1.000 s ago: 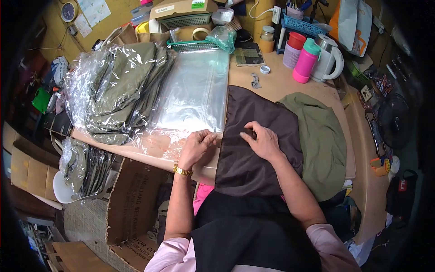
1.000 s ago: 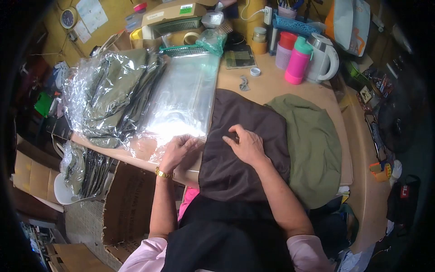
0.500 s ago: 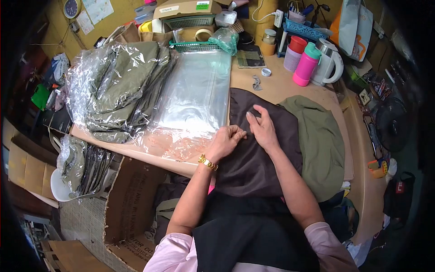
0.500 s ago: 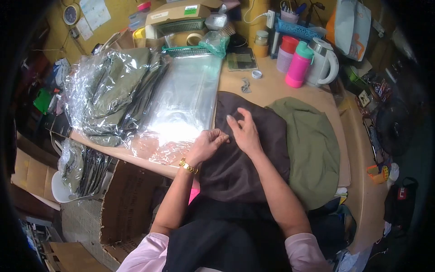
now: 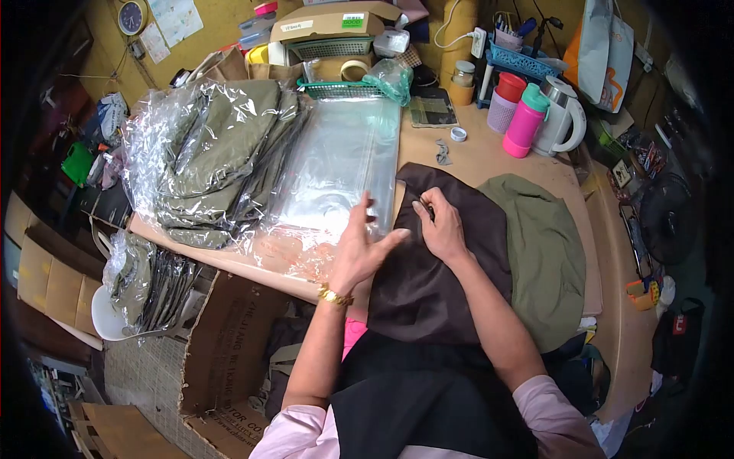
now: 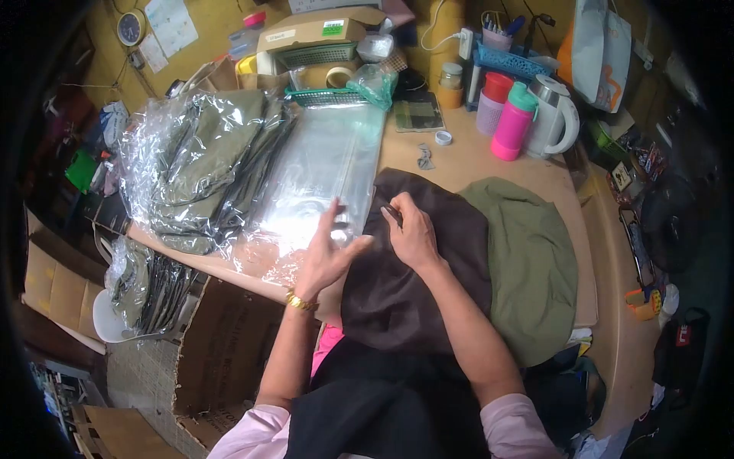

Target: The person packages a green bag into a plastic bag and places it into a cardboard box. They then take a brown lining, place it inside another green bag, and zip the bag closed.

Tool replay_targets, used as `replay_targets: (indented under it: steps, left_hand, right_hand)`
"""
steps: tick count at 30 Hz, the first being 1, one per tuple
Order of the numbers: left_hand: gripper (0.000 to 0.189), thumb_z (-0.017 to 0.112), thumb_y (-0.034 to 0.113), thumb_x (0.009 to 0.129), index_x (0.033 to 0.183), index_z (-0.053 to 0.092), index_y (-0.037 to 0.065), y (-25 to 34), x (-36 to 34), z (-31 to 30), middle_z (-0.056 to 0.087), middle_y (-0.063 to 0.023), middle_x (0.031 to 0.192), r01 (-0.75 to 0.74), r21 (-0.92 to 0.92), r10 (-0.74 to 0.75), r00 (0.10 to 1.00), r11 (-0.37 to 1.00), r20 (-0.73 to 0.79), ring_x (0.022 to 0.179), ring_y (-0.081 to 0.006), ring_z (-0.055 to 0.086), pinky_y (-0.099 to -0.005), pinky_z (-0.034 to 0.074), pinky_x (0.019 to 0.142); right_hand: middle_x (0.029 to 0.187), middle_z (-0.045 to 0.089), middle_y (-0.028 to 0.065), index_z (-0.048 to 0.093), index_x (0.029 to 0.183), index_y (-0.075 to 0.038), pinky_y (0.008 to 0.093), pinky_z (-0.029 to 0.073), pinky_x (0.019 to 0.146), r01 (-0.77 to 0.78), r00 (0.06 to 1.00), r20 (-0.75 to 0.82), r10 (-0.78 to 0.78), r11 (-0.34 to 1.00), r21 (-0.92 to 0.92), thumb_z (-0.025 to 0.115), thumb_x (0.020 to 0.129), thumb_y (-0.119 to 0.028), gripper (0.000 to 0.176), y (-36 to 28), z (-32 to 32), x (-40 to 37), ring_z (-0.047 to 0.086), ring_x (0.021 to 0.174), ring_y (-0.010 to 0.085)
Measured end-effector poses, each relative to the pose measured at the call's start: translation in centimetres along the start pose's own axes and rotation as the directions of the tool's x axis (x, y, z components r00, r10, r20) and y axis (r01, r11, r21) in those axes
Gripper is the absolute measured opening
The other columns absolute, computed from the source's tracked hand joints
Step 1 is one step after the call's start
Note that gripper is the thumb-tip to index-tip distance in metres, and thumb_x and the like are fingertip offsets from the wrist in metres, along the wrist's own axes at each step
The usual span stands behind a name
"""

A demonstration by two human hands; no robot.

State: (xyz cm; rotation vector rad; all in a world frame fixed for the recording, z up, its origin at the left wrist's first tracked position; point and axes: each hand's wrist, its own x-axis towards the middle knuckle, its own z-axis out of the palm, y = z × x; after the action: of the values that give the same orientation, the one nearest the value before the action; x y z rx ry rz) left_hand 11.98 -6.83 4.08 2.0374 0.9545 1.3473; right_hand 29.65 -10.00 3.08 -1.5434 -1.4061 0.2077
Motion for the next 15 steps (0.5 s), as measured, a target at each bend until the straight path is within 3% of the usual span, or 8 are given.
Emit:
replay_targets:
  steps: [1,2,3,4,7,10,11,15]
  left_hand:
    - [0.049,0.075,0.028,0.087,0.122,0.061,-0.005,0.6,0.4,-0.2,0.067,-0.0182,0.112,0.001,-0.002,-0.001,1.0,1.0,-0.002,0.09,-0.0208,0.067,-0.0339,0.053,0.079]
    - [0.044,0.076,0.027,0.085,0.112,0.065,-0.006,1.1,0.8,-0.3,0.069,-0.0157,0.099,0.171,0.001,-0.166,0.956,0.985,0.241,0.082,-0.0195,0.066,-0.0323,0.052,0.076]
    - [0.039,0.078,0.026,0.084,0.102,0.069,-0.007,1.5,1.1,-0.2,0.07,-0.0133,0.086,0.329,0.042,-0.309,0.828,0.944,0.468,0.074,-0.0182,0.065,-0.0308,0.052,0.072]
    - [0.025,0.076,0.018,0.086,0.089,0.072,-0.007,1.9,0.6,0.0,0.068,-0.0052,0.069,0.351,-0.16,-0.268,0.882,0.923,0.387,0.067,-0.0108,0.06,-0.0261,0.05,0.067]
    - [0.019,0.073,0.013,0.089,0.09,0.072,-0.006,1.6,0.3,-1.8,0.069,-0.0026,0.075,0.444,-0.356,-0.29,0.865,0.822,0.409,0.067,-0.0068,0.057,-0.0241,0.047,0.063]
    - [0.016,0.072,0.011,0.09,0.086,0.071,-0.004,2.1,0.6,-4.2,0.067,-0.0005,0.074,0.504,-0.242,-0.369,0.818,0.829,0.441,0.067,-0.0046,0.055,-0.0219,0.046,0.063]
    - [0.016,0.072,0.012,0.09,0.085,0.071,-0.004,2.1,0.6,-4.8,0.067,-0.0007,0.074,0.482,-0.151,-0.382,0.819,0.863,0.428,0.068,-0.0042,0.056,-0.0217,0.046,0.063]
    - [0.026,0.065,0.02,0.096,0.082,0.067,-0.002,0.6,-0.3,-5.8,0.06,0.002,0.068,0.437,-0.194,-0.373,0.88,0.878,0.295,0.063,-0.0038,0.049,-0.0223,0.04,0.058]
  right_hand:
    - [0.076,0.061,0.0173,0.05,0.094,-0.002,0.0412,0.046,0.066,0.009,1.0,0.0,-0.009,0.999,0.045,0.063,0.094,-0.014,0.018,-0.8,-0.6,-0.2,0.063,0.074,0.0359]
    - [0.075,0.06,0.0157,0.05,0.093,-0.001,0.0388,0.046,0.065,0.032,0.999,-0.017,-0.031,0.998,0.061,0.063,0.094,-0.013,0.017,-1.3,-1.1,-0.4,0.062,0.071,0.0326]
    - [0.075,0.06,0.0157,0.05,0.093,-0.001,0.0388,0.046,0.065,0.032,0.999,-0.02,-0.031,0.998,0.054,0.063,0.094,-0.013,0.017,-1.6,-1.7,-0.5,0.062,0.071,0.0326]
    - [0.075,0.059,0.0155,0.05,0.092,-0.001,0.0383,0.047,0.065,0.028,0.999,-0.044,-0.025,0.998,0.064,0.063,0.094,-0.013,0.017,-1.8,-2.4,-0.6,0.061,0.069,0.0309]
    - [0.071,0.053,0.0101,0.05,0.09,-0.002,0.0333,0.045,0.064,0.024,0.996,-0.093,-0.014,0.994,0.107,0.062,0.096,-0.013,0.017,-1.6,-3.8,-0.9,0.052,0.064,0.0207]
    - [0.07,0.044,0.0002,0.049,0.088,-0.003,0.0275,0.038,0.06,-0.006,0.995,-0.098,0.028,0.977,0.214,0.059,0.099,-0.019,0.021,-1.8,-4.8,-1.2,0.04,0.064,0.0092]
    - [0.07,0.044,0.0002,0.049,0.088,-0.003,0.0275,0.038,0.06,-0.004,0.995,-0.095,0.025,0.977,0.215,0.059,0.099,-0.019,0.021,-1.9,-5.0,-1.2,0.04,0.064,0.0092]
    - [0.07,0.043,-0.0022,0.048,0.085,-0.005,0.0262,0.036,0.06,-0.041,0.993,-0.094,0.069,0.963,0.268,0.06,0.099,-0.021,0.025,-2.7,-5.4,-1.5,0.038,0.065,0.0078]
